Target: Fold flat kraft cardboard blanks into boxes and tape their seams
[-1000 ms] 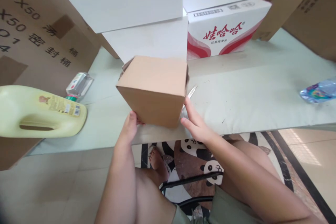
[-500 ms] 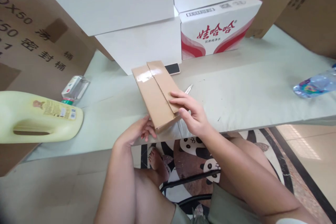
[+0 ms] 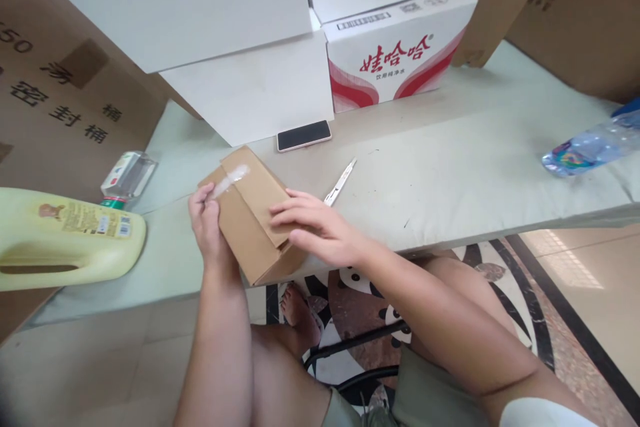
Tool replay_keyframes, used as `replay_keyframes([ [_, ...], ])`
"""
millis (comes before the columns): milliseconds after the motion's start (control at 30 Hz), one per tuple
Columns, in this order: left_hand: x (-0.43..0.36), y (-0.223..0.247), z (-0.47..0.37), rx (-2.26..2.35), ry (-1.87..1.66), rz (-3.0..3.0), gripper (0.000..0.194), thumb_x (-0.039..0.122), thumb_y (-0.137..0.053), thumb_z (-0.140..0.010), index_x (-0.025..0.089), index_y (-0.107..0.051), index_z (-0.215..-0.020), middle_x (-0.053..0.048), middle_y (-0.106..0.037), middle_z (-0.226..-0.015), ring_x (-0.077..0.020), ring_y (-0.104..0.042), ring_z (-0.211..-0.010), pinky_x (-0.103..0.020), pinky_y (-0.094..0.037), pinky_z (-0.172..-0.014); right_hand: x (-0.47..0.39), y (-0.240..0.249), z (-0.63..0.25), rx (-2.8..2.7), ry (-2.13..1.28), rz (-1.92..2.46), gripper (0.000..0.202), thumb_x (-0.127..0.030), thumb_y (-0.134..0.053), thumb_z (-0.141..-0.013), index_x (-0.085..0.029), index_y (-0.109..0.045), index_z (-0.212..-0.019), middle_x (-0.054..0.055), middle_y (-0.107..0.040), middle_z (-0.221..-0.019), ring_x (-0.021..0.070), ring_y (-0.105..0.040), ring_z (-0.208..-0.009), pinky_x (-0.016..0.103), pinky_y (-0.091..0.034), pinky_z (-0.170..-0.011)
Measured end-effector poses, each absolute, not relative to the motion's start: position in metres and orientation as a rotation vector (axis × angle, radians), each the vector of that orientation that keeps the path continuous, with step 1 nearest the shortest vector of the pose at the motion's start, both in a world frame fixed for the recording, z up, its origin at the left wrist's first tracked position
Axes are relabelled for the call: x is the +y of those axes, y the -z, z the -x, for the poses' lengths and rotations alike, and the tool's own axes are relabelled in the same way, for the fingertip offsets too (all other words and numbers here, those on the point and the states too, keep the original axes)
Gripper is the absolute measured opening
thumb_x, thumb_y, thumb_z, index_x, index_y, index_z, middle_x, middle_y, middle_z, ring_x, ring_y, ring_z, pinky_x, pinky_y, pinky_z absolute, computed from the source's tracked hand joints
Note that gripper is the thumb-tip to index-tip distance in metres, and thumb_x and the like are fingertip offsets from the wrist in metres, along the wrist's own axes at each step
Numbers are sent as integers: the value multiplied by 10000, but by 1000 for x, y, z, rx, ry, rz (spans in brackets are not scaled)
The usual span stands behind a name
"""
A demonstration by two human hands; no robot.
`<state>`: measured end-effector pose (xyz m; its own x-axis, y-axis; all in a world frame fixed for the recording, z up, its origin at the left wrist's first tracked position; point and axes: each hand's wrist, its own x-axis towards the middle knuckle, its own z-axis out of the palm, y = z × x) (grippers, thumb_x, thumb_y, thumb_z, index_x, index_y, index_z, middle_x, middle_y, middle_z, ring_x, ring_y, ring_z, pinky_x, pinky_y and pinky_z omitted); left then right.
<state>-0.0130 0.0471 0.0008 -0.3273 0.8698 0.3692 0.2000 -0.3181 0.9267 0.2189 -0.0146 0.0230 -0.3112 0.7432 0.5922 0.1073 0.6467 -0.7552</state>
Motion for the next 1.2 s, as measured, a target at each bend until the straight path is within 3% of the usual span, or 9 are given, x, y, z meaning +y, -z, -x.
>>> replay_keyframes([
  [100,45,-3,11,1313,-1663,-1308,403,516,-644,-798,246,-588,-1091,-55,-577,-1135,-205,-578,-989,-331,-474,-849,-11,-14,-230,-1590,-642,1274,378,-367,-446,-967,-215,-610,-1272,127,-650,-1257,252,-641,-1119,426,-529,-911],
  [233,43,-5,9,1338,-1655,-1298,401,514,-649,-797,240,-600,-1086,-53,-578,-1147,-191,-563,-961,-303,-460,-804,-3,-2,-246,-1755,-572,2015,551,-415,-497,-929,-229,-506,-1448,124,-685,-1051,290,-654,-933,398,-480,-780],
  [333,42,-5,8,1350,-1642,-1318,400,513,-663,-785,238,-614,-1072,-48,-588,-1108,-186,-561,-931,-298,-457,-785,0,2,-250,-1972,-531,2127,450,-459,-454,-949,-232,-621,-1301,117,-693,-1016,290,-651,-919,364,-438,-745],
  [467,41,-1,5,1301,-1632,-1334,402,516,-666,-779,246,-612,-1072,-47,-592,-1101,-190,-567,-933,-313,-468,-809,1,5,-249,-1988,-404,2136,283,-377,-493,-920,-199,-659,-1065,111,-683,-1012,266,-637,-918,335,-408,-731],
  [567,39,1,3,1275,-1610,-1359,398,524,-650,-800,255,-604,-1090,-55,-593,-1147,-212,-575,-1008,-349,-473,-901,3,9,-248,-1949,-408,2174,274,-279,-518,-870,-188,-615,-1110,111,-682,-979,259,-623,-857,327,-387,-686],
  [667,37,1,1,1286,-1607,-1392,375,506,-634,-820,255,-602,-1097,-64,-589,-1165,-235,-568,-1077,-372,-463,-957,6,11,-250,-1862,-494,2174,426,-230,-512,-830,-170,-542,-1251,76,-679,-831,246,-591,-722,319,-351,-605],
  [800,34,1,-2,1326,-1588,-1428,323,465,-632,-828,260,-600,-1076,-62,-566,-1110,-239,-561,-1074,-366,-477,-913,8,2,-255,-1665,-510,2026,381,-214,-526,-810,-158,-595,-1181,7,-579,-674,210,-555,-617,318,-383,-570],
  [1033,27,2,-19,1315,-1568,-1477,280,386,-680,-806,242,-566,-1018,-48,-493,-1016,-220,-517,-1024,-362,-453,-908,-29,-67,-243,-1403,-134,1294,194,-146,-571,-872,-258,-676,-991,32,-626,-949,168,-633,-750,348,-510,-664],
  [1200,25,1,-26,1301,-1567,-1498,279,396,-666,-817,248,-552,-1025,-49,-473,-1015,-228,-503,-1027,-374,-445,-922,-51,-93,-227,-1686,-135,945,288,-28,-571,-865,-279,-634,-990,2,-710,-898,163,-658,-789,327,-505,-664],
])
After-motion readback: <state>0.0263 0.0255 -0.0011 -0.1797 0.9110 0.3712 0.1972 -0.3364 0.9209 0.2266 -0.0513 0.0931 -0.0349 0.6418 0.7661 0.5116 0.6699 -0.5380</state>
